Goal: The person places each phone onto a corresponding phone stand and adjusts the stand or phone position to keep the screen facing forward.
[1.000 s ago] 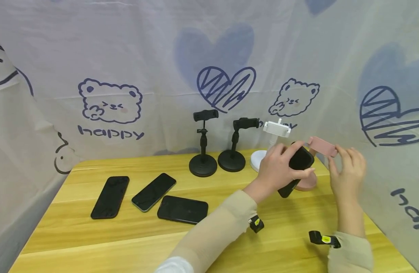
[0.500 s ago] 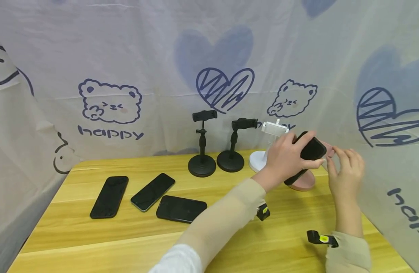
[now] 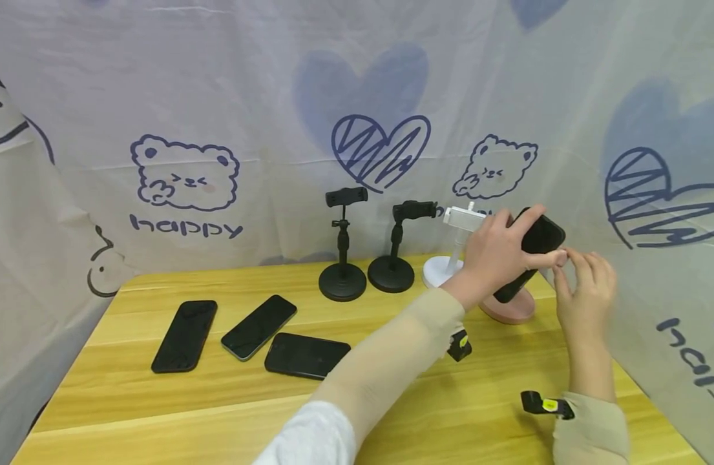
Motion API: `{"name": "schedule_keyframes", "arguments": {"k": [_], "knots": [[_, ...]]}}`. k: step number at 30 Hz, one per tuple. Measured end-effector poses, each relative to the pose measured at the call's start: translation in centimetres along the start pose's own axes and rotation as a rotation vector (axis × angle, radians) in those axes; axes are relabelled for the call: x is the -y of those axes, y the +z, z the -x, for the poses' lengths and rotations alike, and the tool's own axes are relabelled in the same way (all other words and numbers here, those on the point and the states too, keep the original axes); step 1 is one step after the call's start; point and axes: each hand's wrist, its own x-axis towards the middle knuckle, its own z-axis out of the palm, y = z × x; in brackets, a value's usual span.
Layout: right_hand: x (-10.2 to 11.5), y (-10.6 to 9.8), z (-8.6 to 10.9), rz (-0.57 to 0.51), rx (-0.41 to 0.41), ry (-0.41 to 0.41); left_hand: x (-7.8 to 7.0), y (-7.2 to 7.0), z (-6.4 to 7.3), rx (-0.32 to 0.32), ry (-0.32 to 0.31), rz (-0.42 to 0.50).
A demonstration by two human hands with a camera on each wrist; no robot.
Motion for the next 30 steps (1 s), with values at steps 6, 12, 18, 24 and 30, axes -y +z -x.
{"name": "schedule_keyframes", "arguments": {"k": [6,12,18,24,30], "knots": [[-0.2,-0.2,-0.1,-0.003,-0.003,0.027,-1.0,0.2,-0.8,0.144,-0.093,0.125],[-0.5,-0.9,-0.2,0.004,0.035,0.019,-2.3,0.6,-1.6,0.212,-0.146,0.211],[-0.4,-1.0,-0.6,-0.006,0.003,-0.032,-3.1,1.1,-2.8,0.244,-0.210,0.321],[-0.3,-0.6,-0.9,-0.018,0.023,-0.040,-3.1,1.3,-3.8,0.297,-0.254,0.384],[-0.4,-0.4,-0.8,-0.015,0.045,-0.044,-2.7,2.1,-4.1,0.331,-0.256,0.440]]}}
